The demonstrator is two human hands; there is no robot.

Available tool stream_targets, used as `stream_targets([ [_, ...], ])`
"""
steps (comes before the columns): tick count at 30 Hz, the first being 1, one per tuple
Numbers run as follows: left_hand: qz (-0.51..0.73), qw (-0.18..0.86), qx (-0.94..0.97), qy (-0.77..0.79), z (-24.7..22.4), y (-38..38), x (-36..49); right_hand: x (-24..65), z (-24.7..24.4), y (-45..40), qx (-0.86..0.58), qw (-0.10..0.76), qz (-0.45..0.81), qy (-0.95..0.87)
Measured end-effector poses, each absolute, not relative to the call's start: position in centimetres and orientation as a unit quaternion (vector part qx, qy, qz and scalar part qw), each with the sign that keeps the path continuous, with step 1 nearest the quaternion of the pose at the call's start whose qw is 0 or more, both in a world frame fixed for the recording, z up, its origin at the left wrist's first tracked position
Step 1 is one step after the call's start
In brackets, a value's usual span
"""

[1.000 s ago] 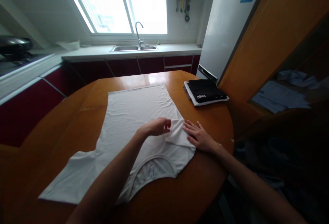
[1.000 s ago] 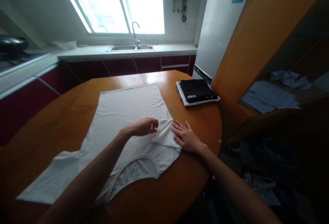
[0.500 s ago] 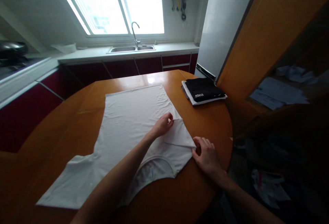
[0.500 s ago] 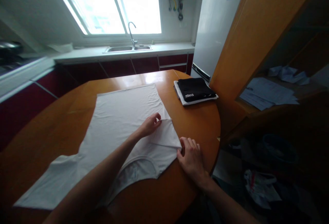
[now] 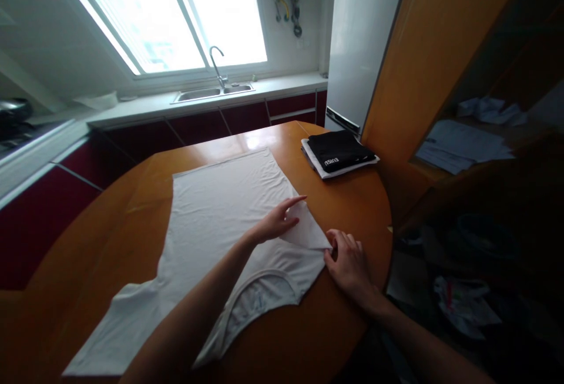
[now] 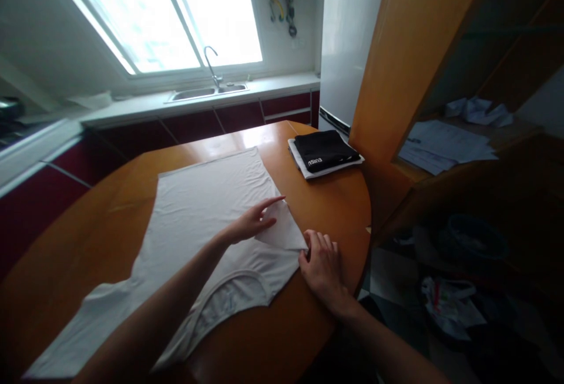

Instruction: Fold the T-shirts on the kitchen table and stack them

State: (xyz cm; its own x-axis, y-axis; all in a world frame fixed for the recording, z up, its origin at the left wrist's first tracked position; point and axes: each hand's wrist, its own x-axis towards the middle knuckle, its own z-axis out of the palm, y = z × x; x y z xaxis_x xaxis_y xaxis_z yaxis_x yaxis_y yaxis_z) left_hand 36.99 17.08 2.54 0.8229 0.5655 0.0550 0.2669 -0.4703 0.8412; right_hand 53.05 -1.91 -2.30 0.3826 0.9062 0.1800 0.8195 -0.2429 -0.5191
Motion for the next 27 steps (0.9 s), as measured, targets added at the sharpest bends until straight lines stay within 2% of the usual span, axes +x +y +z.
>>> stream_targets([
  [5,0.148,0.515,0.779,0.326,2.1,17.6,36.5,53.1,-2.4,-1.9,-0.784,0.272,0.075,-0.553],
  [8,0.131,0.507,0.783,0.336,1.8,17.9,35.6,53.0,-2.3,-1.9,-0.782,0.274,0.077,-0.555],
  [17,0.092,0.374,0.873,0.3,0.3,18.3,34.5,53.1,-2.0,-2.4,-0.774,0.241,0.074,-0.581],
  [23,0.092,0.281,0.915,0.275,-1.5,18.7,34.2,54.6,-1.8,-2.9,-0.682,0.167,0.05,-0.711],
  [27,0.079,0.237,0.928,0.277,-1.0,18.2,34.0,55.5,-1.7,-3.1,-0.635,0.127,0.072,-0.759],
])
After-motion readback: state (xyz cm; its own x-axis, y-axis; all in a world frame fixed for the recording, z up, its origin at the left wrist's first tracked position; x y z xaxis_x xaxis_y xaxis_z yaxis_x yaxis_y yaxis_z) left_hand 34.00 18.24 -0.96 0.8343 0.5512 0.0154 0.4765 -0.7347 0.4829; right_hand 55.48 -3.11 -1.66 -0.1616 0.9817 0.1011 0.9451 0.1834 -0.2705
